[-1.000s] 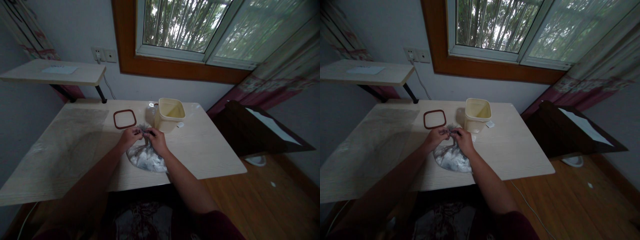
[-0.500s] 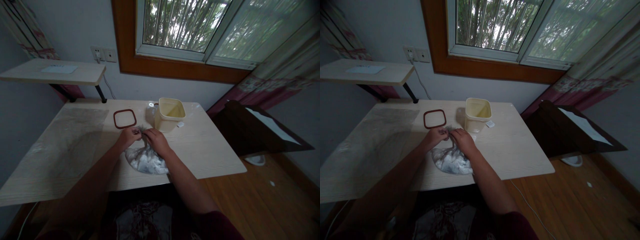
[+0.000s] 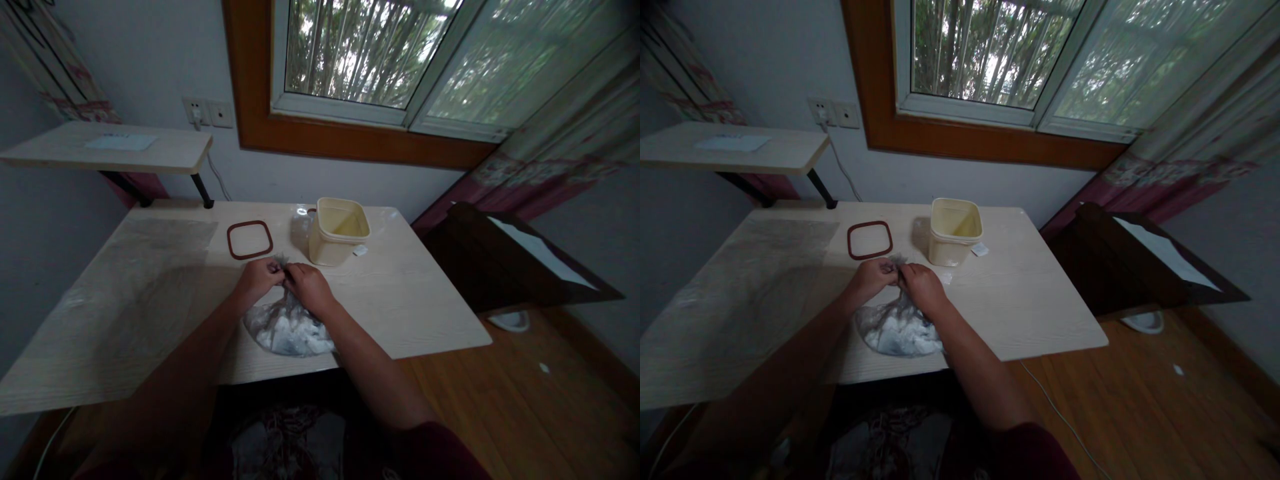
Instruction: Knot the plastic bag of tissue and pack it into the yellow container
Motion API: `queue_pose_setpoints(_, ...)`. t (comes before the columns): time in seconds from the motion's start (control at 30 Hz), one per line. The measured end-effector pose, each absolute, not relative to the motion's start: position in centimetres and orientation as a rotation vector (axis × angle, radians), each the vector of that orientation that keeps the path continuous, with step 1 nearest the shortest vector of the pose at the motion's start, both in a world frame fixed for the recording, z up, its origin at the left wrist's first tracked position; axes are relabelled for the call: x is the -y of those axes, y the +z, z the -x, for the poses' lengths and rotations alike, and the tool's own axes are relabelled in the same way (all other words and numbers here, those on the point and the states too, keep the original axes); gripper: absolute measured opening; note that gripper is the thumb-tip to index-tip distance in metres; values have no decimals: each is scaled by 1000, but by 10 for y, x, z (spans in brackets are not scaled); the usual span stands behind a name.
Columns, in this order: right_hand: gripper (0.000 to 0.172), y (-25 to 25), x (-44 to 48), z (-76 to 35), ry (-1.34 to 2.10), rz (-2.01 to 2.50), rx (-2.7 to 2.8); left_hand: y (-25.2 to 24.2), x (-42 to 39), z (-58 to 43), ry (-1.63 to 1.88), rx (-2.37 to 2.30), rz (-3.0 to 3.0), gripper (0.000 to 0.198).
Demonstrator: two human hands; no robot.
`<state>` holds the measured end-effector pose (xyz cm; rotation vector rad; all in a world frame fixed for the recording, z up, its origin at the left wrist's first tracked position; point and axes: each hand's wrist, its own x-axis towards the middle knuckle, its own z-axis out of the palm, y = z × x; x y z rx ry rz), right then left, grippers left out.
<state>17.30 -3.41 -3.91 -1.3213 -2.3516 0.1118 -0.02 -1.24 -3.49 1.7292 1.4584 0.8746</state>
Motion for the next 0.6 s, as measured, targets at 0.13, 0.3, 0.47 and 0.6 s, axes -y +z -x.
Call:
queue_pose_setpoints(0.13,17,-43,32,-175,126,1304,2318,-33,13,-1,874,-1452,-1737,9)
queue_pose_setpoints(0.3,20,-51,28,-178,165,1217,2211,-31,13,1,885,-1424,-1778,12)
queue_pose_setpoints(0.47,16,-55,27,-179,234,1157,2118,-30,10,5,859,-1321,-1691,11)
queue_pose_setpoints(0.6,18,-53,28,-179,298,1125,2030,-31,7,7,881,-1238,-1618,12)
